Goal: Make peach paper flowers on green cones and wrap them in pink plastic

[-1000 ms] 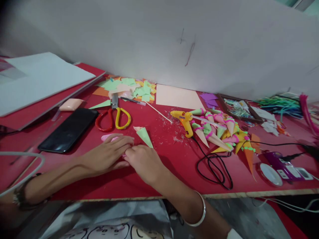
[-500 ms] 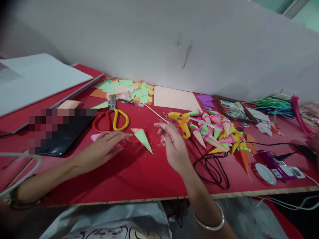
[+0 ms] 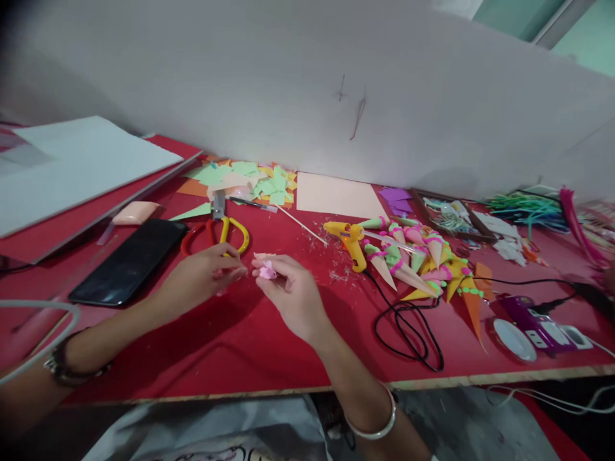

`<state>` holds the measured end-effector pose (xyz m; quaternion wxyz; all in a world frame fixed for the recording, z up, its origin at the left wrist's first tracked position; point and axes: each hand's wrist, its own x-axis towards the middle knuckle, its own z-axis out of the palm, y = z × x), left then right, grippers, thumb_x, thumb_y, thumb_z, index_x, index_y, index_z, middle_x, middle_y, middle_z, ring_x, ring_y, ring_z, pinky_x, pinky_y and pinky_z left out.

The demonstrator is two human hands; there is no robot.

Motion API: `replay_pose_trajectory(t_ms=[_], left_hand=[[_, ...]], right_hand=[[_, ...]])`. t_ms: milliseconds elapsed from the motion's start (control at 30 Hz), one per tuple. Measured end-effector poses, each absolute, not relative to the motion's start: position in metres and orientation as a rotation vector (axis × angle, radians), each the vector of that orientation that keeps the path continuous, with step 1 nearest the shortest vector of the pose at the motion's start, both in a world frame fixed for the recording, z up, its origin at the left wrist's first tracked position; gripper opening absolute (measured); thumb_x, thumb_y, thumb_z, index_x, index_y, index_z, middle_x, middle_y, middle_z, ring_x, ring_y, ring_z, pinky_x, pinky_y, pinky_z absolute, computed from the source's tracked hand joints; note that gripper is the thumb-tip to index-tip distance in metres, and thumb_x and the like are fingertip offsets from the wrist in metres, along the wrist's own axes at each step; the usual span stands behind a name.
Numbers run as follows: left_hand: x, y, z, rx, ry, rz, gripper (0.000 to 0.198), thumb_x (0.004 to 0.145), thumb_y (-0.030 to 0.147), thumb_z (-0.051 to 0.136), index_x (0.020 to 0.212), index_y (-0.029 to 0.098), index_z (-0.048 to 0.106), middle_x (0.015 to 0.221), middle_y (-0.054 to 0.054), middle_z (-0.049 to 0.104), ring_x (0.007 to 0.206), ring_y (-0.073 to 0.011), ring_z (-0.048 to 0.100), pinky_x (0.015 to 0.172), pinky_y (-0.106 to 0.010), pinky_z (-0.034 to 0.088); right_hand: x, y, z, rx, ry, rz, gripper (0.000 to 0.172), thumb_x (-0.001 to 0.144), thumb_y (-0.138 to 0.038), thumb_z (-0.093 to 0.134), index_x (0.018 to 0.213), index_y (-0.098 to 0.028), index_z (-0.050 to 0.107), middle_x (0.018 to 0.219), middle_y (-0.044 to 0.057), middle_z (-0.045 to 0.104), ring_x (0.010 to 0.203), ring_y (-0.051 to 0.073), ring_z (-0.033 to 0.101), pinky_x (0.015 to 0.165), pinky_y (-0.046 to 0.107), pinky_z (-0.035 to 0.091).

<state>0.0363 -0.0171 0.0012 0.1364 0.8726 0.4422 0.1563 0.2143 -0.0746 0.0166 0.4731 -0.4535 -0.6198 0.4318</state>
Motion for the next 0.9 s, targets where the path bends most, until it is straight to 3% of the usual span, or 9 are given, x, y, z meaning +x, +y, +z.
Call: replay_pose_trajectory(t_ms=[133, 233, 333, 400, 567, 700, 800, 900], left_hand=[[0.032, -0.013, 0.000, 2.456, 1.224, 0.525, 0.030, 0.083, 0.032, 0.041, 0.112, 0.024, 0.049, 0.105, -0.005, 0.054, 0.080, -0.0153, 0.056, 0.068, -0.025, 0.043], [0.036, -0.019, 0.005, 2.316, 1.076, 0.638, 0.030, 0.083, 0.032, 0.043, 0.110, 0.021, 0.048, 0.106, -0.006, 0.054, 0.090, -0.0177, 0.054, 0.076, -0.028, 0.043], [0.047, -0.034, 0.015, 2.006, 0.944, 0.792, 0.027, 0.085, 0.034, 0.038, 0.105, 0.020, 0.050, 0.107, -0.005, 0.055, 0.100, -0.0171, 0.051, 0.087, -0.030, 0.040], [0.057, -0.047, 0.022, 1.637, 0.928, 0.900, 0.033, 0.086, 0.039, 0.035, 0.111, 0.020, 0.046, 0.114, -0.006, 0.053, 0.105, -0.0172, 0.049, 0.090, -0.030, 0.040], [0.072, -0.062, 0.039, 0.883, 0.752, 0.740, 0.059, 0.084, 0.053, 0.013, 0.118, 0.015, 0.042, 0.113, -0.011, 0.057, 0.103, -0.0209, 0.054, 0.089, -0.035, 0.044], [0.074, -0.059, 0.040, 0.958, 0.712, 0.807, 0.066, 0.083, 0.055, 0.008, 0.123, 0.014, 0.039, 0.119, -0.011, 0.054, 0.112, -0.0223, 0.048, 0.093, -0.037, 0.042], [0.082, -0.067, 0.029, 1.244, 0.735, 0.906, 0.066, 0.083, 0.054, 0.004, 0.130, 0.015, 0.031, 0.126, -0.010, 0.047, 0.121, -0.0230, 0.038, 0.100, -0.042, 0.033], [0.088, -0.081, 0.021, 1.530, 0.743, 0.889, 0.059, 0.083, 0.054, 0.003, 0.135, 0.027, 0.015, 0.138, -0.001, 0.031, 0.130, -0.0198, 0.019, 0.105, -0.042, 0.023]], right_hand=[[0.215, -0.078, 0.016, -1.274, -1.735, 0.813, 0.024, 0.085, -0.030, 0.042, 0.074, -0.017, 0.058, 0.070, 0.001, 0.057, 0.063, 0.011, 0.056, 0.059, 0.022, 0.044], [0.213, -0.079, 0.017, -1.361, -1.943, 0.537, 0.030, 0.085, -0.033, 0.042, 0.064, -0.016, 0.055, 0.061, 0.001, 0.054, 0.059, 0.011, 0.052, 0.057, 0.022, 0.040], [0.209, -0.077, 0.015, -1.344, -1.965, 0.402, 0.020, 0.086, -0.024, 0.040, 0.086, -0.016, 0.059, 0.079, 0.004, 0.061, 0.073, 0.013, 0.056, 0.066, 0.023, 0.044], [0.205, -0.078, 0.013, -1.312, -1.983, 0.241, 0.026, 0.086, -0.017, 0.037, 0.106, -0.016, 0.054, 0.097, 0.008, 0.061, 0.091, 0.016, 0.055, 0.078, 0.027, 0.044], [0.187, -0.091, 0.006, -1.204, -2.180, -0.161, 0.043, 0.084, -0.011, 0.032, 0.127, -0.013, 0.038, 0.127, 0.010, 0.046, 0.123, 0.019, 0.033, 0.102, 0.036, 0.029], [0.173, -0.107, 0.009, -1.107, -2.327, 0.025, 0.051, 0.084, -0.025, 0.032, 0.130, -0.003, 0.029, 0.140, 0.013, 0.025, 0.130, 0.022, 0.015, 0.106, 0.040, 0.024], [0.170, -0.106, 0.019, -1.085, -2.383, 0.080, 0.064, 0.082, -0.038, 0.034, 0.132, 0.001, 0.021, 0.142, 0.017, 0.013, 0.131, 0.025, 0.008, 0.106, 0.042, 0.020], [0.178, -0.094, 0.031, -1.187, -2.395, 0.040, 0.074, 0.080, -0.047, 0.035, 0.134, -0.001, 0.015, 0.143, 0.015, 0.010, 0.132, 0.024, 0.007, 0.107, 0.041, 0.013]])
